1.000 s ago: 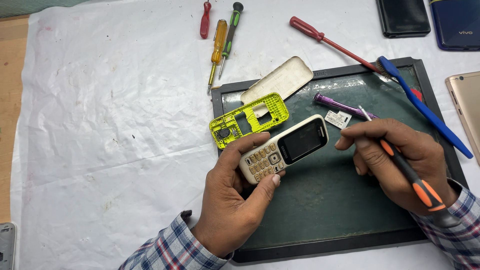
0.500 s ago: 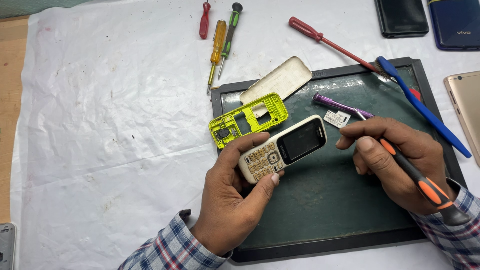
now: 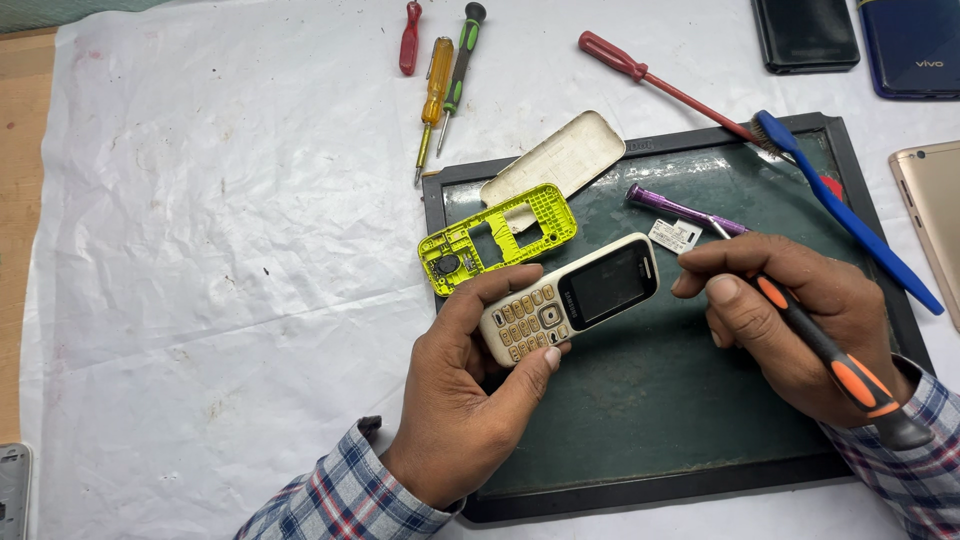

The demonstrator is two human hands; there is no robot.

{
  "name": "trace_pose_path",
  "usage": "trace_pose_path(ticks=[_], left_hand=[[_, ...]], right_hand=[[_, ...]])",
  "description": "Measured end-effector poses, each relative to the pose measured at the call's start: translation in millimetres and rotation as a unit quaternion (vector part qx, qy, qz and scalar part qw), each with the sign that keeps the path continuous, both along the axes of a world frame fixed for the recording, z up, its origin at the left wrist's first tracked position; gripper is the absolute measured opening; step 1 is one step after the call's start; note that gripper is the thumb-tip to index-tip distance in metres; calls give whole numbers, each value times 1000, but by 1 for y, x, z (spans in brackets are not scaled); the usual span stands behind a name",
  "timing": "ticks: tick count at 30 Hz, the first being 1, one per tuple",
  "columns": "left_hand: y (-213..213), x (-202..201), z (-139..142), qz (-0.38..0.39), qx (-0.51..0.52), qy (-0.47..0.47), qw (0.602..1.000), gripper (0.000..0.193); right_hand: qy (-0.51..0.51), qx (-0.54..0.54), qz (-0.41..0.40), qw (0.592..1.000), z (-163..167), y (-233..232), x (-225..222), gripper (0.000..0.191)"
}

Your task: The person cleans a disassembled feature phone's circuit board with a toothbrush, then uses a screwdriver to pry and work on the board and the yellow housing. They handle the keypad assembly, reattach the board to the housing, and continue brushing the board while holding a paper label marked FBM.

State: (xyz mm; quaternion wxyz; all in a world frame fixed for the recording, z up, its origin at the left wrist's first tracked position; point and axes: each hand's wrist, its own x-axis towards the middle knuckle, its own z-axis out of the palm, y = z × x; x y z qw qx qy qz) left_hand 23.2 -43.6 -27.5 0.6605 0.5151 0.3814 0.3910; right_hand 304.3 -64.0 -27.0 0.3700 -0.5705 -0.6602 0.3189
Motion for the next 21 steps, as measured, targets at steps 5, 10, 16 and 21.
trace_pose_path(ticks=[5, 10, 16, 21], left_hand=[[0, -1, 1, -6, 11, 13, 1000, 49], [0, -2, 2, -17, 0, 42, 999, 45], [2, 0, -1, -22, -13, 7, 1000, 39], [4, 0, -2, -15, -23, -12, 1000, 38]], right_hand=[[-6, -6, 1, 1000, 1, 0, -1, 27], [-20, -2, 5, 1000, 2, 1, -2, 28], [-10, -9, -7, 1000, 1, -2, -1, 28], [59, 5, -22, 998, -3, -5, 3, 38]])
